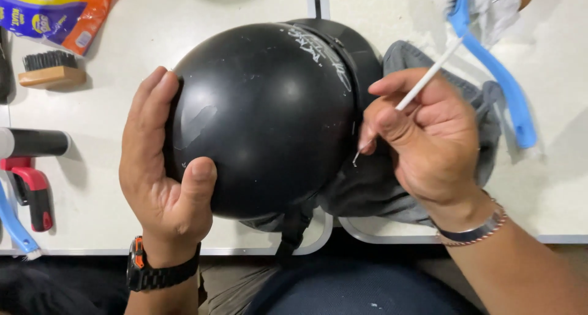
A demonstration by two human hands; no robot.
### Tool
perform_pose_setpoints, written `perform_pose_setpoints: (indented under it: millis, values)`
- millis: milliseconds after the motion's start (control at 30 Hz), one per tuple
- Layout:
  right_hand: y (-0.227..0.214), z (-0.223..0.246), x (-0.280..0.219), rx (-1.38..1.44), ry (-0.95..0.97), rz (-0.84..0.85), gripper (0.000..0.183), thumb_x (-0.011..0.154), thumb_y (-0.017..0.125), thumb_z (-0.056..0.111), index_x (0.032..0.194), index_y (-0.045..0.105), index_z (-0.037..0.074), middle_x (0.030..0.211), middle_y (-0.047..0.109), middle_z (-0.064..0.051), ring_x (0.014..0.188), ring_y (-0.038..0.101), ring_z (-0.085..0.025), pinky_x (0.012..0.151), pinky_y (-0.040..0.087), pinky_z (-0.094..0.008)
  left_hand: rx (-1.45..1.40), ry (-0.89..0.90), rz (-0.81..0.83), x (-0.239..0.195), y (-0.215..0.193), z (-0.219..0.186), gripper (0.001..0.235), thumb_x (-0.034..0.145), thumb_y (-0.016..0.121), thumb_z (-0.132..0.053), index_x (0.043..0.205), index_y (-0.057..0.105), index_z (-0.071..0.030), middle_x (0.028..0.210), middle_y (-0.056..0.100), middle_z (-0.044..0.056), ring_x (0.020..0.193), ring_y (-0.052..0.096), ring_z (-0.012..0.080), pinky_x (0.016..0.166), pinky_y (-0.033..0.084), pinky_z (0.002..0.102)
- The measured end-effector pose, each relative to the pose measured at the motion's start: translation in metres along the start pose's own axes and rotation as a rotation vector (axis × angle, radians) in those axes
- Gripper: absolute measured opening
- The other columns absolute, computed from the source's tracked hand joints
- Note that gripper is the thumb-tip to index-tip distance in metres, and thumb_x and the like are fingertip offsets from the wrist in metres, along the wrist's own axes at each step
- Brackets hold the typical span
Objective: The person cleans a black helmet by scrubbing it with a toothbrush and a cleaning solution. They wipe the helmet with a gray cloth and use a cotton swab to clean small crevices. The person repeats the scrubbing and wiping process to remove residue from the helmet's surface.
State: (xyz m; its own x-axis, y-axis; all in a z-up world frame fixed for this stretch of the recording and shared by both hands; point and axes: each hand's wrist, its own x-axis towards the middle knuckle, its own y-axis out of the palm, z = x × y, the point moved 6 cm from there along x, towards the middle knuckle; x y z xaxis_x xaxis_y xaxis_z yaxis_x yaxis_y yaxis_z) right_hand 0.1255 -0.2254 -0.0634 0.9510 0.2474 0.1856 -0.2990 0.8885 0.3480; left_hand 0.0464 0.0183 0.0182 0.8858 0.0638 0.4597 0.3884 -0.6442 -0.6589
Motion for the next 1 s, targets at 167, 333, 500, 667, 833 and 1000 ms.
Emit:
perform_pose_setpoints:
  millis: [167, 333, 500, 667, 833, 1000]
  values:
    - [-0.002, -0.008, 0.003, 0.087, 0.036, -0.010, 0.031, 0.099, 0.067, 0.025, 0.118, 0.058, 0.001, 0.075, 0.061, -0.011, 0.064, 0.068, -0.025, 0.057, 0.057, -0.030, -0.003, 0.012, -0.026, 0.003, -0.004, -0.007, 0.068, 0.103, 0.044, -0.045, 0.148, 0.048, 0.005, 0.155, 0.048, 0.031, 0.149, 0.047, 0.0442, 0.128, 0.037, 0.053]
    - [-0.005, 0.027, -0.003, -0.059, 0.075, 0.041, 0.036, 0.101, 0.060, 0.026, 0.125, 0.057, 0.000, 0.070, 0.066, -0.012, 0.062, 0.070, -0.022, 0.055, 0.055, -0.029, -0.009, -0.015, -0.031, 0.004, -0.006, -0.009, 0.067, 0.099, 0.046, -0.045, 0.147, 0.050, 0.002, 0.154, 0.049, 0.030, 0.147, 0.047, 0.0427, 0.123, 0.037, 0.053]
    - [-0.033, 0.061, -0.005, -0.588, 0.220, -0.042, 0.018, 0.089, 0.071, 0.006, 0.105, 0.079, 0.001, 0.118, 0.080, -0.011, 0.049, 0.059, -0.007, 0.048, 0.057, -0.018, -0.007, -0.069, -0.040, 0.004, -0.007, -0.009, 0.065, 0.097, 0.049, -0.043, 0.146, 0.053, -0.001, 0.154, 0.050, 0.027, 0.147, 0.046, 0.0417, 0.121, 0.037, 0.052]
    - [-0.083, 0.096, -0.006, -1.287, 0.207, -0.119, 0.036, 0.093, 0.070, 0.017, 0.129, 0.073, 0.012, 0.079, 0.066, 0.000, 0.076, 0.061, -0.017, 0.070, 0.047, -0.034, 0.015, -0.087, -0.047, 0.003, -0.009, -0.007, 0.064, 0.094, 0.051, -0.041, 0.145, 0.054, -0.004, 0.154, 0.052, 0.024, 0.145, 0.048, 0.0388, 0.118, 0.038, 0.049]
    - [-0.105, 0.095, -0.024, -1.405, 0.542, -0.246, 0.024, 0.098, 0.060, 0.021, 0.120, 0.062, 0.013, 0.091, 0.080, -0.004, 0.080, 0.073, -0.029, 0.066, 0.049, -0.046, 0.031, -0.124, -0.051, 0.003, -0.010, -0.004, 0.063, 0.092, 0.052, -0.043, 0.145, 0.056, -0.008, 0.153, 0.054, 0.019, 0.143, 0.050, 0.0356, 0.114, 0.040, 0.048]
    - [-0.131, 0.073, -0.038, -1.696, 0.450, -0.188, 0.011, 0.100, 0.053, 0.010, 0.094, 0.062, 0.012, 0.085, 0.077, -0.004, 0.072, 0.069, -0.033, 0.054, 0.043, -0.043, 0.035, -0.109, -0.061, 0.001, -0.011, -0.004, 0.062, 0.093, 0.053, -0.043, 0.145, 0.056, -0.010, 0.152, 0.054, 0.018, 0.142, 0.050, 0.0347, 0.113, 0.040, 0.047]
